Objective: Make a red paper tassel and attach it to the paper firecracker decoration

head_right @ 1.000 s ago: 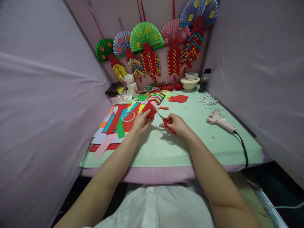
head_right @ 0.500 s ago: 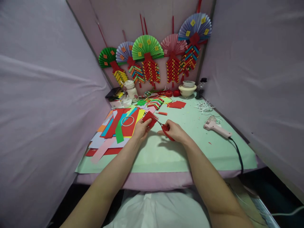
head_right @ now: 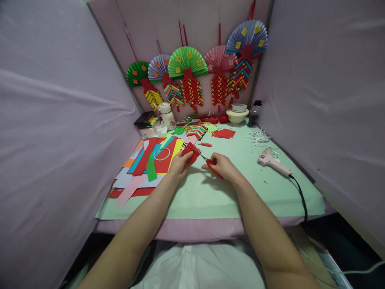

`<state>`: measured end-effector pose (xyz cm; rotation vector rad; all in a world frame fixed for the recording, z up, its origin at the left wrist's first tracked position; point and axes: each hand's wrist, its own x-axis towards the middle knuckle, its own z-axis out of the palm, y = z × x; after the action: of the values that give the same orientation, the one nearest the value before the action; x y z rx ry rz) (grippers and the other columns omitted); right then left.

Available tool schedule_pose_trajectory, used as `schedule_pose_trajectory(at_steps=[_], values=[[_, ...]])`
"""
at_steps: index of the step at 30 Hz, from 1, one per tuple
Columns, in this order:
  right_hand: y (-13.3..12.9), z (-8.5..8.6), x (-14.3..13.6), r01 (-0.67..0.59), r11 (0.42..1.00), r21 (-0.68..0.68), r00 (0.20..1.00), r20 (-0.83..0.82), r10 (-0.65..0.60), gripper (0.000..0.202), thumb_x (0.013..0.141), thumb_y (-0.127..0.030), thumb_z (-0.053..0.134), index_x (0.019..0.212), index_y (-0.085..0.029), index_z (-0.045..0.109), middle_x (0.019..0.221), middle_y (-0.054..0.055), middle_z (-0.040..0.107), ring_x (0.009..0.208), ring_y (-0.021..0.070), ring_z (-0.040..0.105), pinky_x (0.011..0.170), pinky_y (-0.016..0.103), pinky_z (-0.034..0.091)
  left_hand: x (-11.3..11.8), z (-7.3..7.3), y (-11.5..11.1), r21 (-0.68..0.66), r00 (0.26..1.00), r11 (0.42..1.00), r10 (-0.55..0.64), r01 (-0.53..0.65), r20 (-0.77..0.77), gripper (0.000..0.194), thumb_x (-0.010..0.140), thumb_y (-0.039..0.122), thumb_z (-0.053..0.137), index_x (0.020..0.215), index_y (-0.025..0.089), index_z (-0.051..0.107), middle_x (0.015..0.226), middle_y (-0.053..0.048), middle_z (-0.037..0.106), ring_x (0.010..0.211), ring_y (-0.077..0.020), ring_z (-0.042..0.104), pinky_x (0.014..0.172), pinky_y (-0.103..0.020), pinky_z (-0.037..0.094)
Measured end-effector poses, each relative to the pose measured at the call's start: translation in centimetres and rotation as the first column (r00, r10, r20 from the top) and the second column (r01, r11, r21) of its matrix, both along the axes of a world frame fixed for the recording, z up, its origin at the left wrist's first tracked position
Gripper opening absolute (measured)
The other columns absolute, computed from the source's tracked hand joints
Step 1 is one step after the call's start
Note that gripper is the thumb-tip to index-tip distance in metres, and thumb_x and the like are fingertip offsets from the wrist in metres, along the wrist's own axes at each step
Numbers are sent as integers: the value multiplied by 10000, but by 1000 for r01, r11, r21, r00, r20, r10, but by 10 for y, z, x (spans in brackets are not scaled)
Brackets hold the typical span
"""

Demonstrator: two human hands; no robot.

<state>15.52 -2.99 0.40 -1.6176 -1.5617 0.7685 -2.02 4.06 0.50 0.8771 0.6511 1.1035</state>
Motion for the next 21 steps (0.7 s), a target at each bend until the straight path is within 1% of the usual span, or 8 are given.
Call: schedule_pose_trajectory(at_steps=[8,12,15,21], values=[[-1,2,0,2,1000,8,1000,4,-2,511,595,-658,665,652,-197,453,556,-35,460,511,101,373,457,229,280,-1,1,0,-29,1000,999,-15,15,-1,350,605,226,797,910,135,651,896,-63,681,756,-143,637,754,-288,508],[0,0,-1,2,1000,18,1000,-5,-2,506,596,-650,664,651,-195,451,569,-31,469,514,102,381,464,228,284,-1,2,1,-45,1000,999,24,-24,14,311,661,301,760,913,158,647,869,-46,678,751,-145,634,707,-277,509],[1,-2,-1,-2,1000,14,1000,4,2,484,603,-630,666,664,-195,463,583,-25,491,524,107,399,469,229,288,-1,2,2,-43,999,998,47,-46,11,297,663,302,756,893,146,650,857,-54,678,753,-151,635,692,-270,504],[1,-3,-1,-18,1000,-3,1000,22,19,434,624,-584,658,713,-194,489,616,-23,520,544,112,430,476,224,295,-1,-1,4,-37,1000,999,19,-19,-3,321,653,309,765,899,130,663,848,-71,681,724,-147,631,664,-257,503]])
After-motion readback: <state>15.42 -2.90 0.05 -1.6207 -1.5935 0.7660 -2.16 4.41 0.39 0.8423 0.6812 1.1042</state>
